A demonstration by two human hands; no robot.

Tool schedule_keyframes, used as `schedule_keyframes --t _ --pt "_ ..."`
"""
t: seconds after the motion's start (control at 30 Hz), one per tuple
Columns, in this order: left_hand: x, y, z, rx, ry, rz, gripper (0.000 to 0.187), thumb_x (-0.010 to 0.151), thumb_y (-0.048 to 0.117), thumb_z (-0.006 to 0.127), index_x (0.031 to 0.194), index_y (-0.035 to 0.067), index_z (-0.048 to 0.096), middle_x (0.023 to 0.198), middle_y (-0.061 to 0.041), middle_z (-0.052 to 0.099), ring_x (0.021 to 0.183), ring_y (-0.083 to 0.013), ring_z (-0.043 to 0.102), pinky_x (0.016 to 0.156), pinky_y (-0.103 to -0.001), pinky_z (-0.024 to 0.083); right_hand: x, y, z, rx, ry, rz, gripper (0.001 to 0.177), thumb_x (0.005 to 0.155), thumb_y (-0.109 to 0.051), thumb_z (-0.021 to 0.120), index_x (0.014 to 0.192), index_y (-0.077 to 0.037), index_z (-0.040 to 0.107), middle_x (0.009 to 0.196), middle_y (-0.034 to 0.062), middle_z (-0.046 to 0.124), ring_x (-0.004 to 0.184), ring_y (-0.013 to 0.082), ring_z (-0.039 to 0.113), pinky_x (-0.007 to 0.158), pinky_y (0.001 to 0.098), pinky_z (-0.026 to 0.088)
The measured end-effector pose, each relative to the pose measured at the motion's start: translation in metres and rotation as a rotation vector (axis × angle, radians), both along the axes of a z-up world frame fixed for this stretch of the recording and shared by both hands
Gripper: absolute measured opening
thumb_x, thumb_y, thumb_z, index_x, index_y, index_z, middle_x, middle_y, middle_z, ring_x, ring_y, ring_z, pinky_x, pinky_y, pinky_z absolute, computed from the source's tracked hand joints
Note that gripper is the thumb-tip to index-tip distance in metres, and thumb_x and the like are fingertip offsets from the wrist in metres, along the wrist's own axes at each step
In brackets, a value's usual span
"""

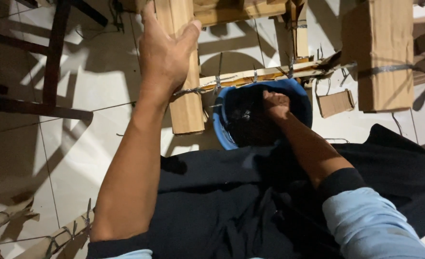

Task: The person secures cardboard padding to the legs and frame of wooden chairs using plastic wire and a bucket of ties while sitting on the floor.

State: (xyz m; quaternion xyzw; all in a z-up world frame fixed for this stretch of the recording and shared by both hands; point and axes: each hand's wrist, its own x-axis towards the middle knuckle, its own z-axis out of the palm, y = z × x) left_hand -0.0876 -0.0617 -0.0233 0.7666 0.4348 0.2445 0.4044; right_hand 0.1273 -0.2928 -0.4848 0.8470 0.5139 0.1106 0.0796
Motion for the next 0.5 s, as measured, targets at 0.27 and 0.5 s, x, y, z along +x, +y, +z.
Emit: schedule_keyframes --t 0.27,0.5 --pt "0.001 0.001 0.000 -0.022 0.072 0.012 0.080 0.089 0.051 0.067 0.147 0.012 0.030 0.121 -0.008 0.083 0.121 -0.0278 0.075 0.098 -0.041 0.052 0.012 -0.006 -0.034 -0.032 0.124 0.074 0.006 0.082 -0.023 0.059 0.086 -0.022 0.064 0.075 0.0007 0.069 0.064 0.0226 0.071 0.047 0.0387 0.053" --pt "-0.003 0.005 -0.007 -0.002 -0.075 -0.035 0.075 0.095 0.039 0.075 0.151 0.021 0.029 0.150 -0.014 0.064 0.124 -0.0304 0.077 0.097 -0.040 0.057 0.007 0.008 0.091 -0.265 0.703 -0.038 0.023 0.076 -0.032 0.064 0.092 -0.016 0.064 0.083 0.0086 0.072 0.071 0.0286 0.071 0.055 0.0464 0.052"
